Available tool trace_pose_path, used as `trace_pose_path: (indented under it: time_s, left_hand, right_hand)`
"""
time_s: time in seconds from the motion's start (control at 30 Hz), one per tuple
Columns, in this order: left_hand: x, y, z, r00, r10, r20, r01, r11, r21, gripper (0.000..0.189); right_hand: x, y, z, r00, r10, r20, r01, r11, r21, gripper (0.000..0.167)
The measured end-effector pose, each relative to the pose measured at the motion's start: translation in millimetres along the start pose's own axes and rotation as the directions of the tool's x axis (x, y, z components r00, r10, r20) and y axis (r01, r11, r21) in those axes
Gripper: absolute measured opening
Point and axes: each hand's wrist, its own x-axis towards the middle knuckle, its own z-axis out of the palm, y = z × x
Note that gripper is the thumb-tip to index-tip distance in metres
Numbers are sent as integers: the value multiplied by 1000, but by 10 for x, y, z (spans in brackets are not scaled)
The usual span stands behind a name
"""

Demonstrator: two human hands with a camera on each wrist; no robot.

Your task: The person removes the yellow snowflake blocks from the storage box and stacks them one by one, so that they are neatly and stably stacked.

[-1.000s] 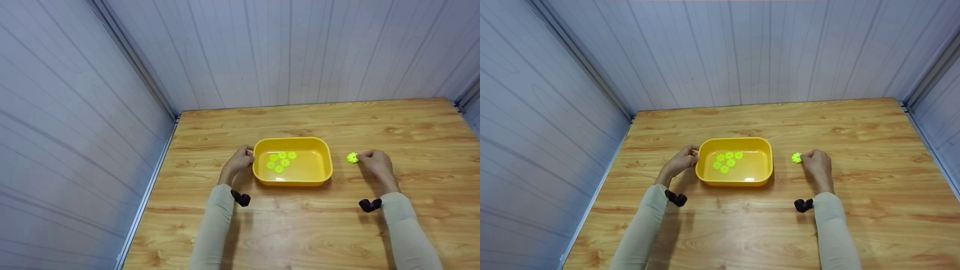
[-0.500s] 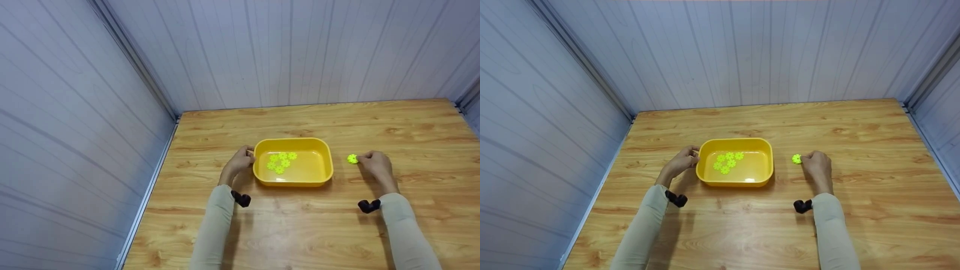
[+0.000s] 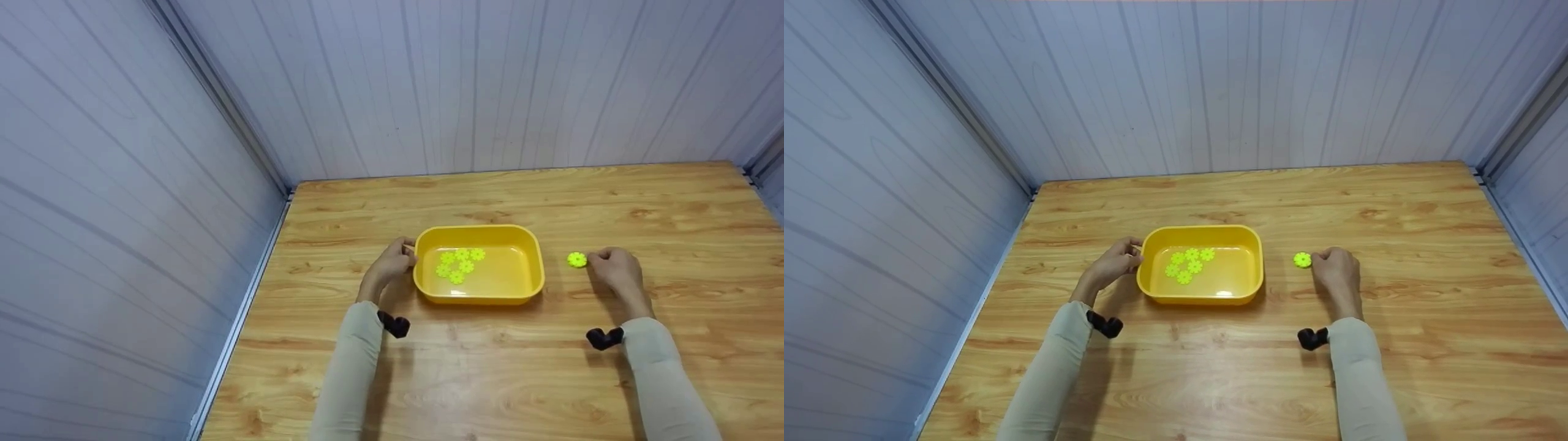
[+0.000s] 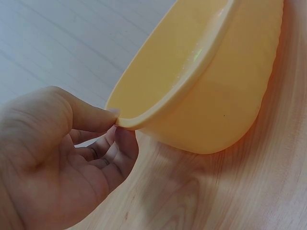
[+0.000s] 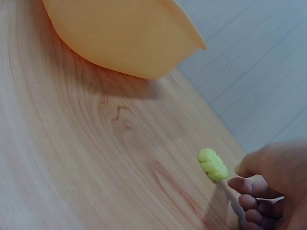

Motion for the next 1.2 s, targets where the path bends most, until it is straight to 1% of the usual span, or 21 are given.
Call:
trace_pose_path:
  time_s: [0.2, 0.23, 0.4, 0.43, 0.47, 0.67, 0.8, 1.0, 1.2]
  left_hand:
    - [3, -1, -9, 1000, -2, 3, 2, 1000, 6, 40]
    - [-23, 36, -15, 1000, -10, 15, 10, 1000, 1, 40]
    - [-26, 31, -14, 1000, -10, 21, 10, 1000, -9, 41]
    - [-25, 30, -13, 1000, -9, 19, 9, 1000, -7, 41]
    - [2, -10, -7, 1000, -1, 8, 1, 1000, -1, 40]
    - [11, -12, -11, 1000, -18, -2, 18, 1000, 21, 39]
    - [7, -8, -8, 1000, -25, -9, 26, 999, 32, 38]
    - [-8, 5, -5, 999, -38, -12, 38, 999, 27, 38]
    - [-14, 24, -7, 998, -68, -10, 68, 997, 25, 39]
  right_hand:
    - [2, 9, -6, 1000, -27, 9, 27, 1000, -5, 45]
    - [1, 8, -4, 1000, -28, 8, 28, 1000, -5, 45]
    - [0, -5, 11, 1000, -22, -1, 22, 1000, -9, 46]
    - [1, -8, 13, 1000, -18, 0, 18, 1000, -10, 47]
    - [7, -8, 15, 1000, -13, 1, 13, 1000, -12, 47]
    - [38, -2, 19, 1000, 11, 3, -11, 1000, -24, 46]
    - [27, 0, 19, 1000, 1, -7, -1, 1000, -26, 44]
    - [-2, 6, -9, 1000, -22, -20, 21, 1000, -8, 42]
    - [-32, -59, -62, 1000, -27, -2, 27, 999, 41, 44]
